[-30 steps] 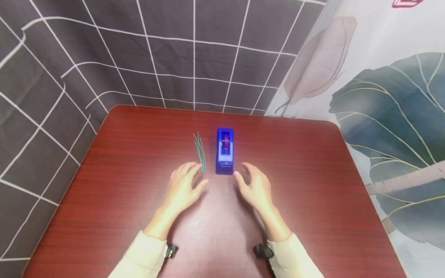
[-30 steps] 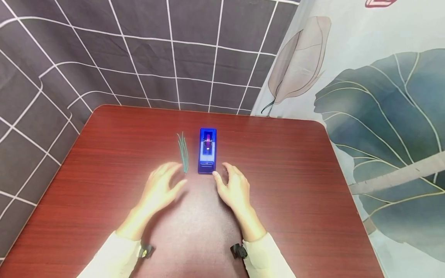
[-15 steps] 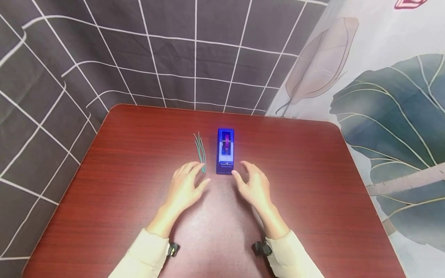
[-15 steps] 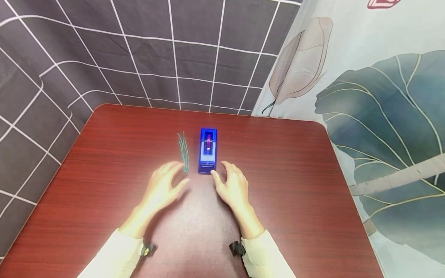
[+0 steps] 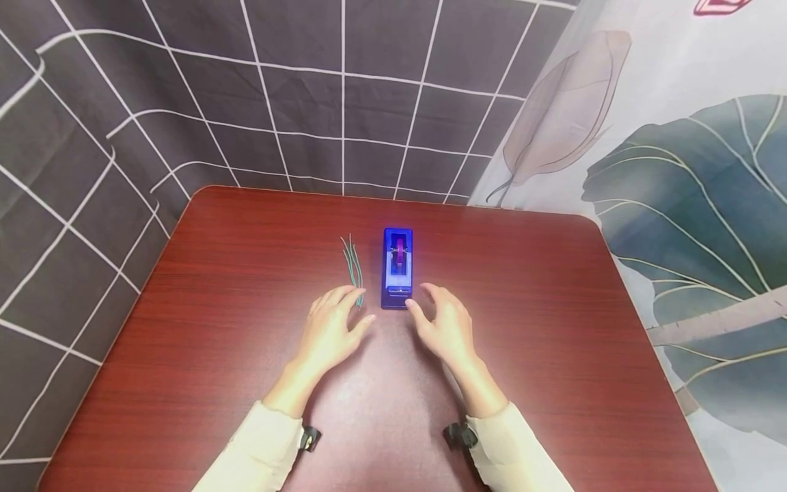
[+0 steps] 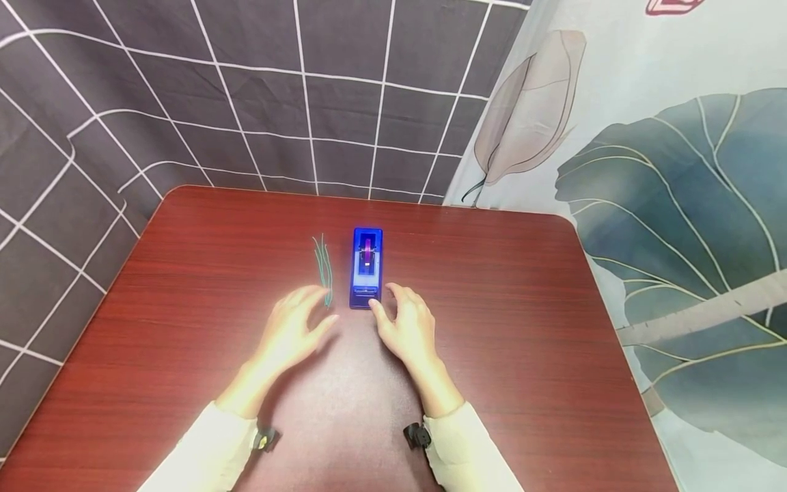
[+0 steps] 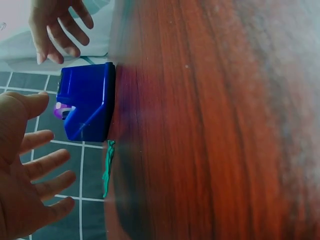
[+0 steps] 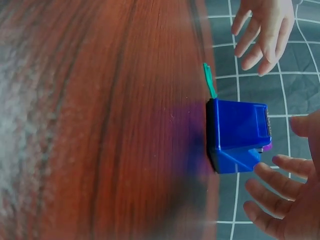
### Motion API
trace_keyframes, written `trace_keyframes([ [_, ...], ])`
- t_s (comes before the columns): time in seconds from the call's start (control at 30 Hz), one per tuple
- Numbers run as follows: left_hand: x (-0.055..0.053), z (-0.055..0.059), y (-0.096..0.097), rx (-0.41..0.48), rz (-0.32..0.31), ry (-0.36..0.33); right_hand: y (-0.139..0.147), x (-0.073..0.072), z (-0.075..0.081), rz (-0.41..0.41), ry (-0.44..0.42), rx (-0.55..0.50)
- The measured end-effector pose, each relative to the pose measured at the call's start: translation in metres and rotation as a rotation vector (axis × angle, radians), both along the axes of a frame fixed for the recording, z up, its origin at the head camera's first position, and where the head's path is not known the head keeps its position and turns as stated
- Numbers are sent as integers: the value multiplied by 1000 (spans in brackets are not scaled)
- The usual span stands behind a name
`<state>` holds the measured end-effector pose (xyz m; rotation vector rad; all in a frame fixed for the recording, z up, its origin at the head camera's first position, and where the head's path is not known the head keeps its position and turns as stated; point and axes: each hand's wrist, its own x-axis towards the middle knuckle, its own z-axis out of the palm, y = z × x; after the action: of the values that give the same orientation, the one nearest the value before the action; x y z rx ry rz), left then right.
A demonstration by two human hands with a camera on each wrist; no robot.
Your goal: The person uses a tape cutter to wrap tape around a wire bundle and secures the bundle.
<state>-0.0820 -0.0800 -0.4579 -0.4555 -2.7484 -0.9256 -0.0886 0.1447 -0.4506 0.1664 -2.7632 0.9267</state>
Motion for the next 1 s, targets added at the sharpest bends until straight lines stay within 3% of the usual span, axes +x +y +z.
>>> trace_keyframes([
  [0.57, -4, -3, 7, -24, -21, 12, -5, -7, -3, 21, 29, 9],
  [1.0, -9, -4, 14, -41, -37, -17, -7, -12, -7, 42, 40, 4],
])
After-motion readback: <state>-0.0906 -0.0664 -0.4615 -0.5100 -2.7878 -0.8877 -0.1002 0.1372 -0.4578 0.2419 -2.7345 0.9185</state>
